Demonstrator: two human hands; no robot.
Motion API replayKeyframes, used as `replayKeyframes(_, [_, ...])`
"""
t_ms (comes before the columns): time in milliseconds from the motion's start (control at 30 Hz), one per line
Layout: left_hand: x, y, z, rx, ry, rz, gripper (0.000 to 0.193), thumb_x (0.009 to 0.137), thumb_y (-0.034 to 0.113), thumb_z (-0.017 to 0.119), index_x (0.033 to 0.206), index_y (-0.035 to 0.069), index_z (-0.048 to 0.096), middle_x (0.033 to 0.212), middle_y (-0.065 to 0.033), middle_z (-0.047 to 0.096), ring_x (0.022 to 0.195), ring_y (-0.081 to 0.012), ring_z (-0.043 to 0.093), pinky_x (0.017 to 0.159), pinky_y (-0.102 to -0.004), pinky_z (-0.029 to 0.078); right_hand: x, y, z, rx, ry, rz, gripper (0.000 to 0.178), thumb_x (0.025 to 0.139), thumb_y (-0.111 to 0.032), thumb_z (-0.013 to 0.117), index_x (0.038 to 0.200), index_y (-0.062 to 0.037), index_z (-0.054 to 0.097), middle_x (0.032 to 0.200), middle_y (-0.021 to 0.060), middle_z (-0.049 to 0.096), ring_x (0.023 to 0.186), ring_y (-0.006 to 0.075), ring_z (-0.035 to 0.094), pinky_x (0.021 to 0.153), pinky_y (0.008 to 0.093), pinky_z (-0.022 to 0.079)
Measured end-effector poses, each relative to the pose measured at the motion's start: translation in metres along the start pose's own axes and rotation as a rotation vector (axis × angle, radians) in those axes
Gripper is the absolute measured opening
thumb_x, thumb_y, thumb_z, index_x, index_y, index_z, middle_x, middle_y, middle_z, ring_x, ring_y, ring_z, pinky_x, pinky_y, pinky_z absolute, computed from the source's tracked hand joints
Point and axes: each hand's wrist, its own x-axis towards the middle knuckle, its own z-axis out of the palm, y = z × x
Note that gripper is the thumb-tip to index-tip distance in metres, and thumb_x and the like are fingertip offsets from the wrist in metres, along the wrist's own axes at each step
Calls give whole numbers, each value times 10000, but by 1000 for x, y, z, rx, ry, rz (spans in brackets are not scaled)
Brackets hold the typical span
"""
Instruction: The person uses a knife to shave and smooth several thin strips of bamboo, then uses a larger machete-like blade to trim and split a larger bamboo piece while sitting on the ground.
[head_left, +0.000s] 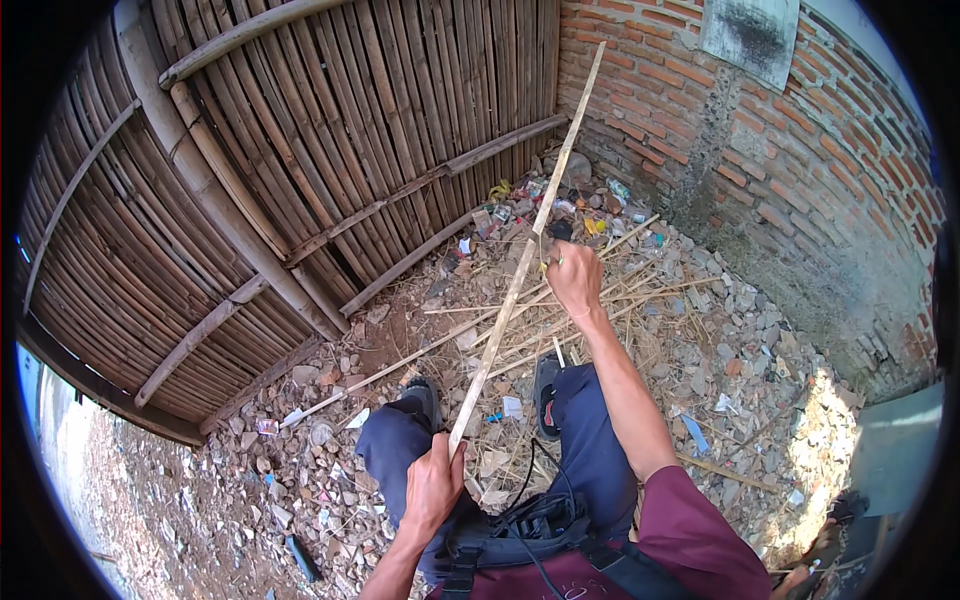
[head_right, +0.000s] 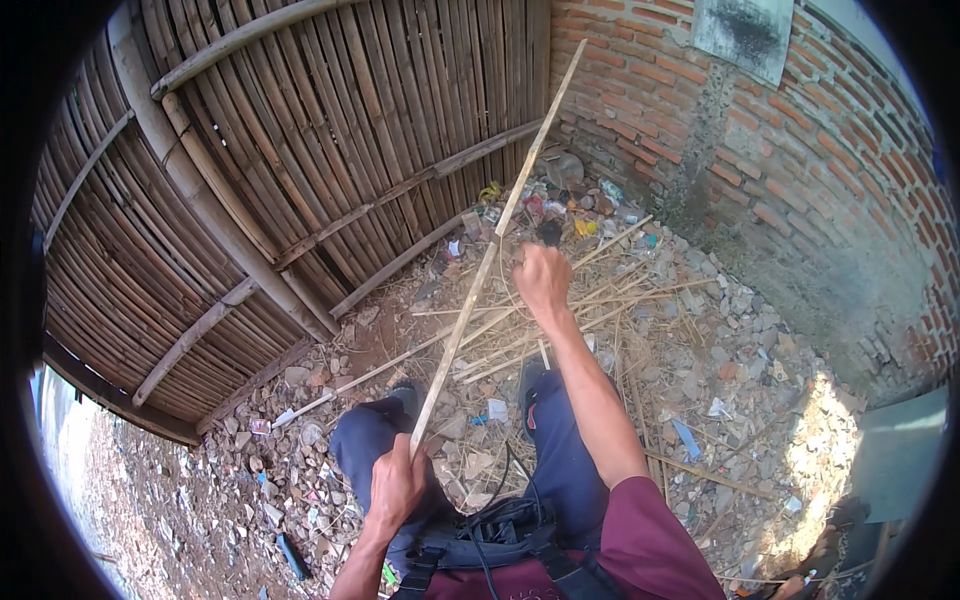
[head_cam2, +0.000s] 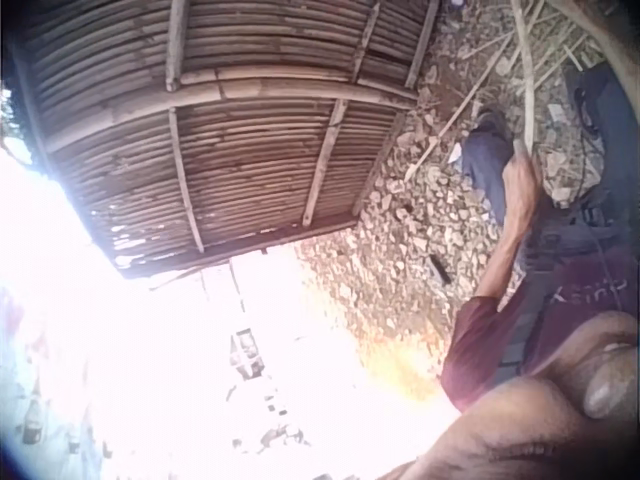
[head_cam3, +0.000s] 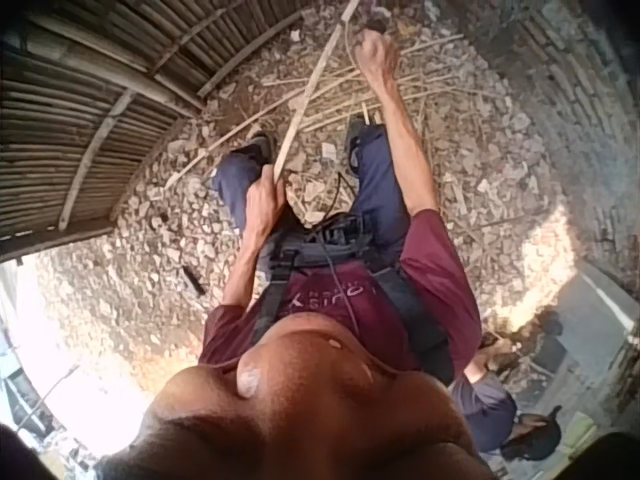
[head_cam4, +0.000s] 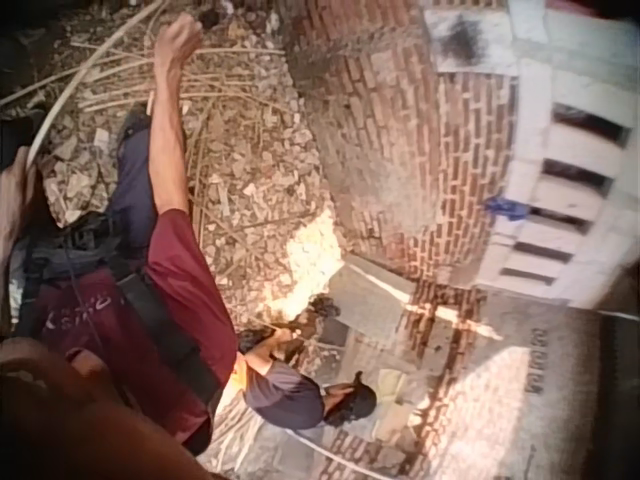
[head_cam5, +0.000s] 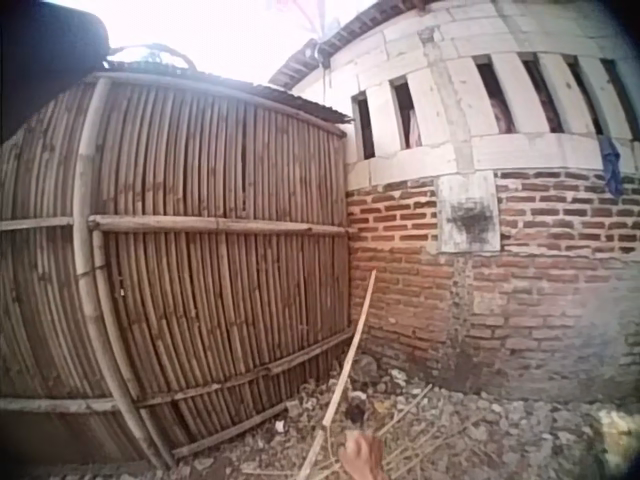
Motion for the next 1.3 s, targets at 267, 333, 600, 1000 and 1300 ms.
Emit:
replayKeyframes(267, [-8, -8, -21, 85, -14, 29, 197, 1008, 163, 625, 964, 33, 483, 758, -241, 669, 689, -477, 661, 594, -559, 512, -2, -17, -14, 68, -25, -153, 160, 765, -58, 638, 838, -23, 776, 638, 231, 674, 599, 376, 704, 557, 471, 530])
replayKeyframes(333, [-10, -10, -24, 107, -40, 31, 195, 1003, 161, 626, 963, 34, 483, 761, -239, 671, 691, -476, 663, 595, -557, 516, 5, -3, -18, 32, -85, -112, 166, 748, -57, 647, 849, -26, 775, 627, 229, 665, 580, 377, 695, 538, 464, 525])
replayKeyframes(600, [-30, -12, -22, 92, -61, -9, 193, 1010, 172, 622, 959, 43, 488, 736, -236, 664, 680, -480, 663, 573, -559, 511, 29, 31, 4, -54, 79, 4, 200, 783, -14, 605, 874, -16, 782, 682, 255, 689, 607, 408, 705, 550, 488, 540])
replayKeyframes(1000, [-68, -27, -34, 125, -80, -90, 182, 981, 145, 645, 941, 31, 508, 658, -266, 626, 618, -493, 643, 547, -558, 492, 60, 64, 2, -88, -125, -48, 130, 769, -44, 603, 748, 33, 705, 689, 278, 677, 637, 454, 694, 623, 547, 562])
replayKeyframes(1300, [-73, -31, -43, 160, -97, -87, 187, 974, 160, 660, 948, 40, 519, 666, -262, 630, 622, -487, 644, 553, -555, 486, 79, 54, 1, -124, -57, -16, 154, 799, -74, 612, 768, 48, 702, 818, 311, 695, 806, 485, 710, 737, 549, 565])
